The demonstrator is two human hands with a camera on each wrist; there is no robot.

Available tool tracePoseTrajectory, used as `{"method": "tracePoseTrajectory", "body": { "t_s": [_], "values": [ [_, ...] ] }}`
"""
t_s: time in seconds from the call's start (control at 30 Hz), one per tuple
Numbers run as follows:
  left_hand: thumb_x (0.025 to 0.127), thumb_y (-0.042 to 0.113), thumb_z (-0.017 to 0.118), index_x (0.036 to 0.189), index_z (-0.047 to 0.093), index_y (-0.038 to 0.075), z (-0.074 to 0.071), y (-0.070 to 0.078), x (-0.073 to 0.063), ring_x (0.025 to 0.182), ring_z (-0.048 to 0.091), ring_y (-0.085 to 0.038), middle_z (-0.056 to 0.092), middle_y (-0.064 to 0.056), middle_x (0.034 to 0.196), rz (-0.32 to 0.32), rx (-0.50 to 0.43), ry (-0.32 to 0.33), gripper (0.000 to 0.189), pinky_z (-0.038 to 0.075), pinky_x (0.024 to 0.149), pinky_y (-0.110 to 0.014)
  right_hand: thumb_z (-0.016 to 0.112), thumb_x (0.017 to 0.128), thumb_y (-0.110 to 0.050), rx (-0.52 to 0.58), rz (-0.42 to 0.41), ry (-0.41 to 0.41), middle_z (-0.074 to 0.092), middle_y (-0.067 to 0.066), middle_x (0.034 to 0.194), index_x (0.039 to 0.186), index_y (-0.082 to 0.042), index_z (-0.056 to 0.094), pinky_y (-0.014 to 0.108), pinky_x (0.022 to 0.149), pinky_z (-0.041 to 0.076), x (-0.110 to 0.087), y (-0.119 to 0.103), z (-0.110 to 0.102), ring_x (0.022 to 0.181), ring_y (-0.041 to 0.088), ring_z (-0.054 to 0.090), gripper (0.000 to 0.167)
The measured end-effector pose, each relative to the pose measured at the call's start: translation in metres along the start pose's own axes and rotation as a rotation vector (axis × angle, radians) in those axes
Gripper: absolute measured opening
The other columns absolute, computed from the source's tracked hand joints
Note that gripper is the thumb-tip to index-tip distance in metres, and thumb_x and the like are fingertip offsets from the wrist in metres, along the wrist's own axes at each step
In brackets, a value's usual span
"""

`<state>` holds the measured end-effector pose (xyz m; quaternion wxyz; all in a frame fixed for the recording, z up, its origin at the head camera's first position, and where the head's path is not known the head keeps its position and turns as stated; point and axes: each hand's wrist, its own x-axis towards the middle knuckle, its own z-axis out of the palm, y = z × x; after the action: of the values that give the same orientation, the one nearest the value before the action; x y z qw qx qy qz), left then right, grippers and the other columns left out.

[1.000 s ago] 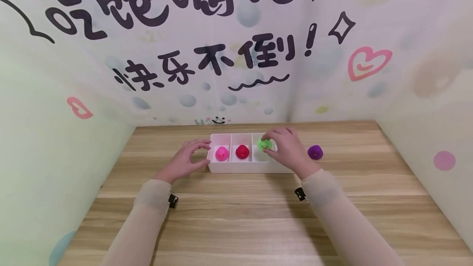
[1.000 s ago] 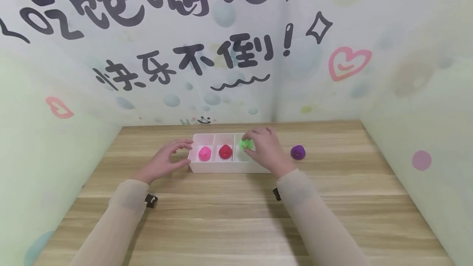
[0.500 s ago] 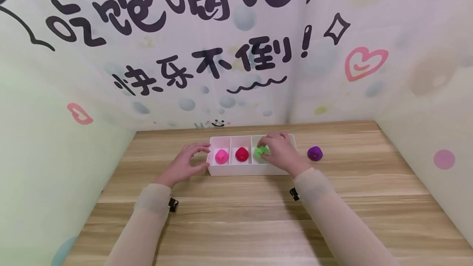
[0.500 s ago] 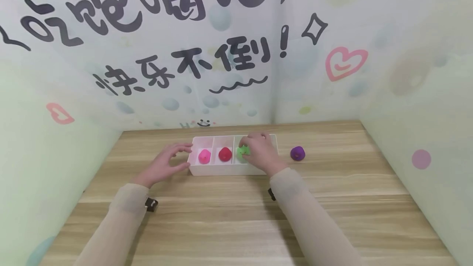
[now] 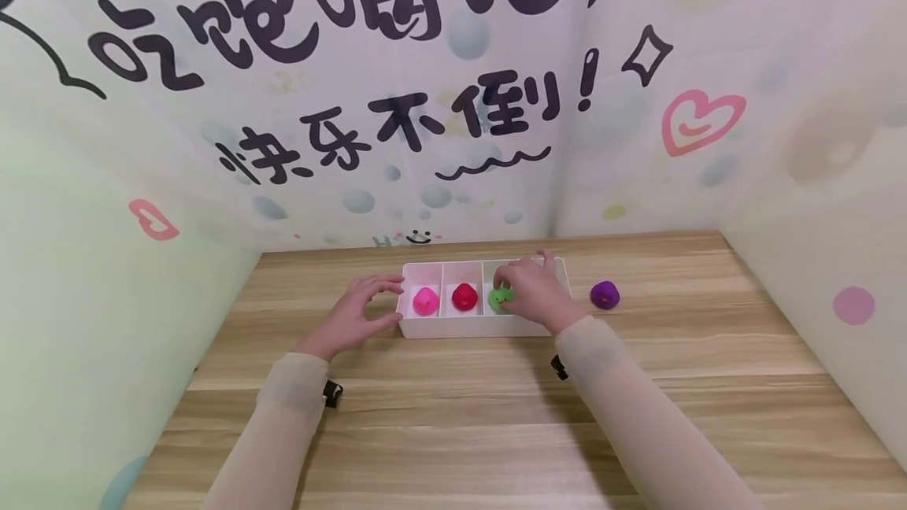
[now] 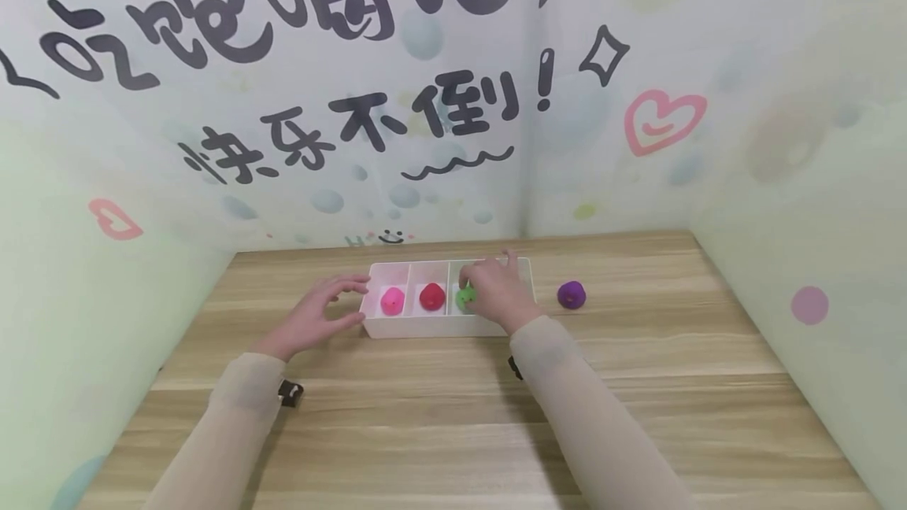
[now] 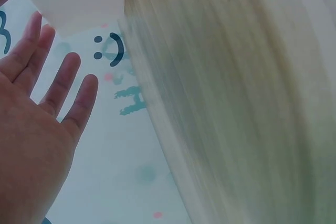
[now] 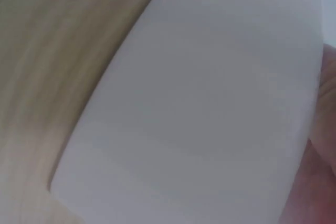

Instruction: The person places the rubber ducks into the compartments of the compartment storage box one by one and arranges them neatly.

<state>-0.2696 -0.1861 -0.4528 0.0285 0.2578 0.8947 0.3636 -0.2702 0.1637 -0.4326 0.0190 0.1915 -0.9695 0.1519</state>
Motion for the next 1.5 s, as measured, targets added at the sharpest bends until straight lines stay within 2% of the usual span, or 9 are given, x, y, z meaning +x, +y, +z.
{"method": "tracePoseTrajectory", "body": {
  "t_s": [0.17, 0.33, 0.47, 0.6, 0.77, 1.07, 1.27, 1.4, 1.5],
  "values": [
    [0.092, 0.026, 0.079, 0.131, 0.065, 0.014, 0.001, 0.002, 0.0, 0.142, 0.04, -0.031, 0.052, 0.002, 0.155, 0.002, -0.001, -0.004, 0.043, 0.039, 0.114, -0.064, 0.089, 0.078, -0.016, 0.003, 0.011, -0.009, 0.073, -0.001, 0.093, 0.1, -0.017, 0.074, 0.07, 0.121, 0.012, -0.001, 0.0, 0.001, 0.099, 0.025, 0.065, 0.027],
    [0.092, 0.025, 0.079, 0.131, 0.065, 0.013, 0.001, 0.003, 0.0, 0.143, 0.04, -0.031, 0.052, 0.002, 0.155, -0.004, -0.002, -0.004, 0.043, 0.039, 0.114, -0.064, 0.089, 0.081, -0.021, 0.034, 0.011, 0.02, 0.076, 0.0, 0.111, 0.11, -0.018, 0.075, 0.07, 0.121, 0.011, -0.006, 0.0, -0.001, 0.114, 0.026, 0.067, 0.031],
    [0.092, 0.025, 0.079, 0.131, 0.065, 0.012, 0.0, 0.005, -0.001, 0.143, 0.04, -0.033, 0.052, 0.0, 0.156, -0.007, -0.002, -0.004, 0.044, 0.039, 0.114, -0.065, 0.088, 0.082, -0.023, 0.091, 0.002, 0.09, 0.073, 0.004, 0.124, 0.113, -0.018, 0.075, 0.069, 0.121, 0.011, -0.012, 0.002, -0.005, 0.125, 0.03, 0.062, 0.033],
    [0.092, 0.025, 0.079, 0.131, 0.065, 0.011, -0.001, 0.007, -0.001, 0.143, 0.041, -0.034, 0.052, -0.001, 0.156, -0.012, 0.003, -0.001, 0.044, 0.039, 0.114, -0.065, 0.087, 0.084, -0.023, 0.116, -0.02, 0.185, 0.07, 0.006, 0.128, 0.111, -0.019, 0.074, 0.066, 0.12, 0.013, -0.018, 0.008, -0.011, 0.128, 0.029, 0.058, 0.03],
    [0.092, 0.026, 0.079, 0.132, 0.065, 0.012, -0.002, 0.007, 0.001, 0.145, 0.039, -0.034, 0.051, 0.0, 0.156, -0.012, 0.005, -0.006, 0.044, 0.038, 0.115, -0.065, 0.084, 0.087, -0.021, 0.131, -0.024, 0.284, 0.069, 0.007, 0.13, 0.112, -0.018, 0.073, 0.064, 0.119, 0.018, -0.032, 0.019, -0.019, 0.128, 0.029, 0.058, 0.027],
    [0.093, 0.027, 0.078, 0.132, 0.064, 0.012, -0.002, 0.008, 0.001, 0.146, 0.038, -0.034, 0.051, 0.001, 0.156, -0.022, 0.003, -0.019, 0.044, 0.037, 0.116, -0.065, 0.079, 0.091, -0.015, 0.157, -0.007, 0.392, 0.069, 0.01, 0.128, 0.114, -0.013, 0.073, 0.063, 0.113, 0.021, -0.057, 0.042, -0.029, 0.125, 0.033, 0.059, 0.024],
    [0.093, 0.026, 0.078, 0.132, 0.064, 0.012, -0.002, 0.007, -0.001, 0.145, 0.038, -0.034, 0.051, 0.0, 0.157, -0.022, 0.006, -0.014, 0.045, 0.038, 0.115, -0.066, 0.077, 0.091, -0.009, 0.175, 0.006, 0.469, 0.069, 0.011, 0.125, 0.11, -0.012, 0.073, 0.067, 0.112, 0.02, -0.069, 0.058, -0.027, 0.121, 0.035, 0.059, 0.019],
    [0.092, 0.028, 0.079, 0.132, 0.064, 0.012, -0.002, 0.005, -0.001, 0.144, 0.039, -0.034, 0.051, 0.0, 0.156, -0.013, 0.01, -0.01, 0.045, 0.039, 0.115, -0.065, 0.075, 0.091, -0.005, 0.176, 0.016, 0.515, 0.07, 0.012, 0.123, 0.109, -0.01, 0.073, 0.07, 0.111, 0.021, -0.077, 0.069, -0.024, 0.112, 0.034, 0.062, 0.019],
    [0.092, 0.028, 0.079, 0.132, 0.064, 0.012, -0.002, 0.006, -0.001, 0.145, 0.039, -0.035, 0.051, 0.001, 0.156, -0.013, 0.005, -0.012, 0.045, 0.038, 0.115, -0.065, 0.072, 0.091, -0.002, 0.166, 0.041, 0.515, 0.07, 0.013, 0.121, 0.11, -0.011, 0.072, 0.07, 0.11, 0.021, -0.082, 0.077, -0.024, 0.11, 0.035, 0.063, 0.021]
  ]
}}
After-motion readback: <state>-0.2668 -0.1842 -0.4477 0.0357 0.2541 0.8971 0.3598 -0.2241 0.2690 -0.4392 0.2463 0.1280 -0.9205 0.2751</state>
